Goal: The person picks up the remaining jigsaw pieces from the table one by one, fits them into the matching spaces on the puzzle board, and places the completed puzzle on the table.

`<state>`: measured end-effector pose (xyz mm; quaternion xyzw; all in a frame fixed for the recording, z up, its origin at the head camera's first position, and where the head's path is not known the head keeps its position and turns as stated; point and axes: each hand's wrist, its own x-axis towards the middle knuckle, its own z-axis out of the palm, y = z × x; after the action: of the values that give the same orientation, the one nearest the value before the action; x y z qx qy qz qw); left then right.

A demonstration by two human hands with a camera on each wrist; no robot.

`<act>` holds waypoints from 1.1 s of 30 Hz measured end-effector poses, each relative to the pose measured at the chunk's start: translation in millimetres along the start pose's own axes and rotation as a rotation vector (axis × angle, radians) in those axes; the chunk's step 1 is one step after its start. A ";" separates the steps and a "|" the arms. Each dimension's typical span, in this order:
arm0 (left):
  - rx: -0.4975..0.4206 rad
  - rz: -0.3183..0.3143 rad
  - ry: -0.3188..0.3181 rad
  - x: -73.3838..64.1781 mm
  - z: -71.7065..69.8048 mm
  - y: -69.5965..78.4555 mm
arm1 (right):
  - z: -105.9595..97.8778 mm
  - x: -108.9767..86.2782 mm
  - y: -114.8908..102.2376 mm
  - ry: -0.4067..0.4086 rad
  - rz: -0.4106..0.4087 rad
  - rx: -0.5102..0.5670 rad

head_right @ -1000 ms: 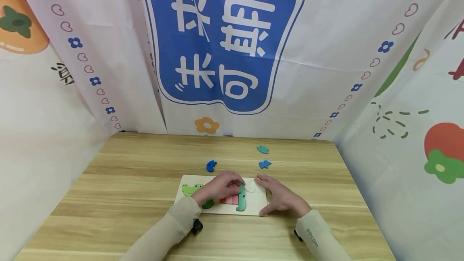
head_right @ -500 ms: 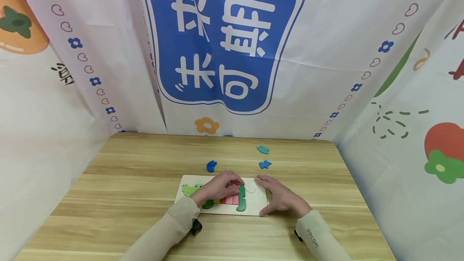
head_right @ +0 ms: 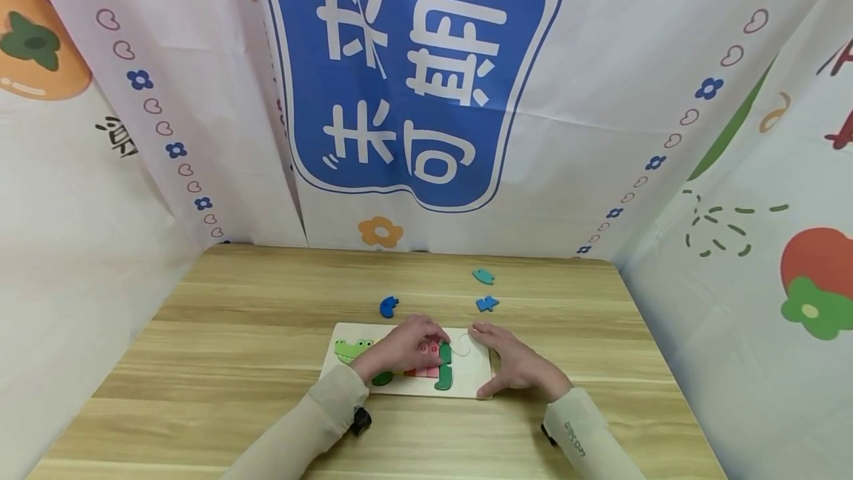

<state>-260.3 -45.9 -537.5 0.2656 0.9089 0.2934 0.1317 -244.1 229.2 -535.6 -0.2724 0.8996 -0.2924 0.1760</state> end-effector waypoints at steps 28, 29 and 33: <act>0.014 0.031 -0.003 -48.9 -31.9 -24.1 | 1.5 -0.3 3.3 0.006 0.026 -0.005; 0.001 0.036 -0.003 -54.7 -36.0 -29.1 | 1.6 -0.1 3.5 0.005 0.027 -0.006; 0.001 0.026 -0.011 -77.7 -53.1 -51.3 | 1.0 0.0 3.3 0.002 0.030 -0.007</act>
<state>-238.1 -149.2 -519.8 0.2791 0.9048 0.2931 0.1325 -244.9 231.0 -538.4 -0.2590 0.9048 -0.2870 0.1785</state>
